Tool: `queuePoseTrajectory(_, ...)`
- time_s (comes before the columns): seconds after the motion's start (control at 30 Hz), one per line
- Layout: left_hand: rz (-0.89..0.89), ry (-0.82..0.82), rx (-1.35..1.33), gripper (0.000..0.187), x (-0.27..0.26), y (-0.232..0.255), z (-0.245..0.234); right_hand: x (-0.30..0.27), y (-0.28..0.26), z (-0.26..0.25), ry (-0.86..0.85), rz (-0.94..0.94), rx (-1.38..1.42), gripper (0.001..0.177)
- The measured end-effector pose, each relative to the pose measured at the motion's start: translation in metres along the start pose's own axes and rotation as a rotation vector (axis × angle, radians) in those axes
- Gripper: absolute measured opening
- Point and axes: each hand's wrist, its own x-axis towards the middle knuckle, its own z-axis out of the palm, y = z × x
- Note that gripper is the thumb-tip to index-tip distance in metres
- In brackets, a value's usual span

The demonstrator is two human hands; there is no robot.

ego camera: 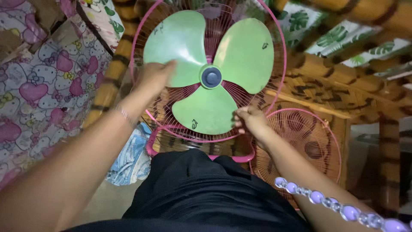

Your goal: The person disassembles a small pink table fan by removing the front grille and the central blade cap. They then wipe the fan blades and the interior of the grille with a blue cloth.

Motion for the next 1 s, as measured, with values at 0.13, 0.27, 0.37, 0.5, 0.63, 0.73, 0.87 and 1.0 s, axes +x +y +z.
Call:
queuePoseTrajectory(0.13,-0.676,-0.912,-0.986,0.095,0.023,0.044,0.052,0.027,-0.001,0.01,0.248,-0.437,-0.538,0.05)
queuePoseTrajectory(0.27,-0.871,-1.038,-1.351,0.078,0.024,0.06,0.088,0.039,-0.011,0.026,0.145,-0.527,-0.681,0.074)
queuePoseTrajectory(0.37,-0.921,-0.827,-1.591,0.068,0.023,0.062,0.106,0.041,-0.009,0.026,0.058,-0.527,-0.581,0.071)
queuePoseTrajectory(0.5,-0.977,-0.86,-1.864,0.049,0.02,0.049,0.115,0.036,-0.006,0.022,0.077,-0.419,-0.49,0.052)
queuePoseTrajectory(0.63,-1.013,-0.978,-1.933,0.029,0.025,0.045,0.12,0.035,-0.01,0.021,0.146,-0.486,-0.545,0.047)
queuePoseTrajectory(0.73,-1.086,-1.021,-1.941,0.022,0.033,0.048,0.12,0.038,-0.013,0.013,0.143,-0.548,-0.547,0.046)
queuePoseTrajectory(0.87,-1.228,-0.994,-1.899,0.047,0.042,0.058,0.115,0.038,-0.017,0.004,0.111,-0.59,-0.605,0.046)
queuePoseTrajectory(1.0,-1.129,-1.04,-1.825,0.074,0.034,0.063,0.116,0.043,-0.022,-0.003,0.079,-0.503,-0.698,0.045)
